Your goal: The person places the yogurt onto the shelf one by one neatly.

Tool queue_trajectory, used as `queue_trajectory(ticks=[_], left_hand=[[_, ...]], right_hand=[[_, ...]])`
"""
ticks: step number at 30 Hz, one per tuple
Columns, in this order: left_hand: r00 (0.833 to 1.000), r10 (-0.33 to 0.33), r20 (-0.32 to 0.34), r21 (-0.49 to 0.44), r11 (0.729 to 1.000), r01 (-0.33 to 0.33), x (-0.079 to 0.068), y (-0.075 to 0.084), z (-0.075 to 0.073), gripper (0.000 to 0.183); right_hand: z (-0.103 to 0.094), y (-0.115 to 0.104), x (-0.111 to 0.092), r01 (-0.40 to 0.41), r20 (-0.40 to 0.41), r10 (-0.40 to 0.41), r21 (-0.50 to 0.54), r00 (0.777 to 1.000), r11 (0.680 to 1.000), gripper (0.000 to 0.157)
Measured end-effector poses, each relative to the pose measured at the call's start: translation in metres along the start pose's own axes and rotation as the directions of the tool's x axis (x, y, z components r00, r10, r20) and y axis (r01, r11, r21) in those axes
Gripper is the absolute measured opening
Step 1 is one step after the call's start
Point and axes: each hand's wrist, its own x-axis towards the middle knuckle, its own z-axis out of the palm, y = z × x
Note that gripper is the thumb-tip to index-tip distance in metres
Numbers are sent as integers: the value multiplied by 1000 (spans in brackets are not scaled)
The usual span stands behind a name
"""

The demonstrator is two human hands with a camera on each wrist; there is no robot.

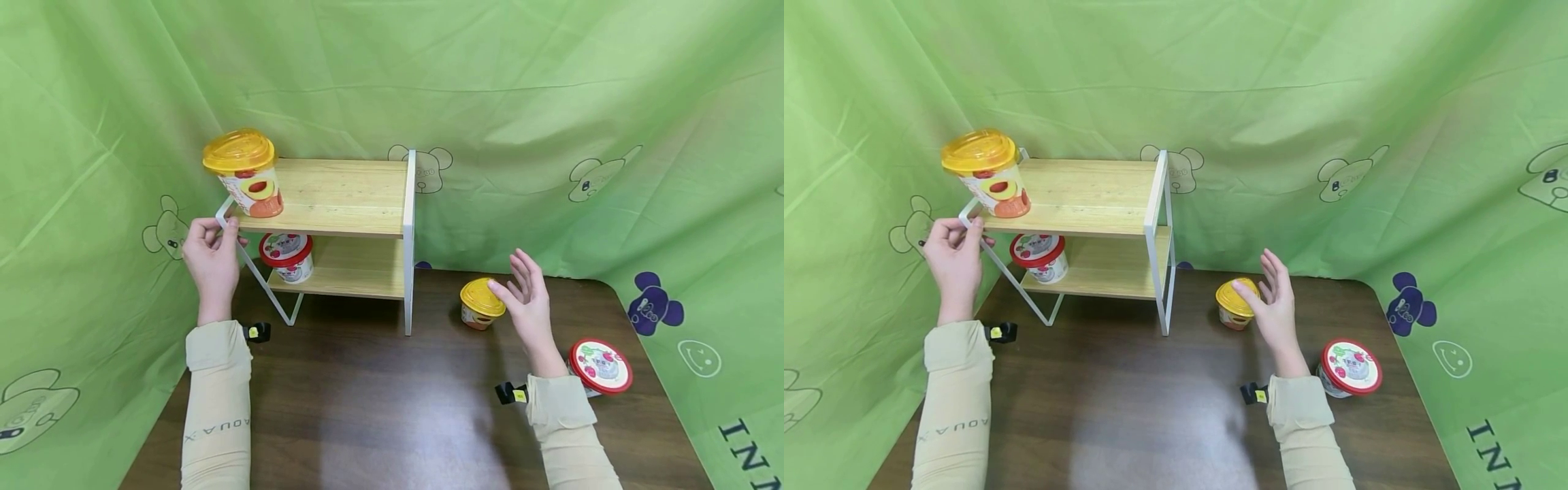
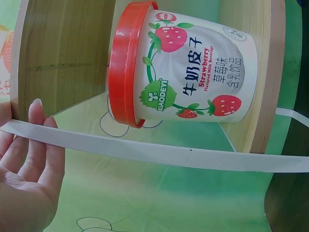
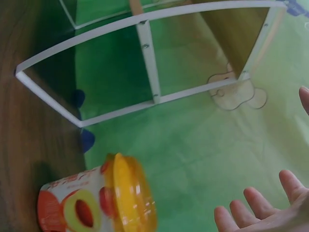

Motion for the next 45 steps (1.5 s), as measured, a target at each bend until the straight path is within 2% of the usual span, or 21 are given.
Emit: queue_trajectory(ticks=[10,21,27,35,45], left_hand=[[1000,14,5,5,1000,-14,0,0,1,9],[1000,13,6,21,1000,-13,-1,1,1,8],[1000,16,10,48,999,-16,-1,3,0,9],[1000,16,13,40,999,-16,-2,4,0,10],[1000,12,11,33,999,-12,-1,3,0,9]], right_hand=[[-5,22,1,-66,-25,64,-58,998,996,77],[-11,46,3,-169,1,171,-135,985,976,86],[-14,55,6,-194,25,201,-179,979,965,91],[-16,65,8,-187,56,204,-222,977,957,95],[-11,76,11,-249,78,284,-306,956,919,110]])
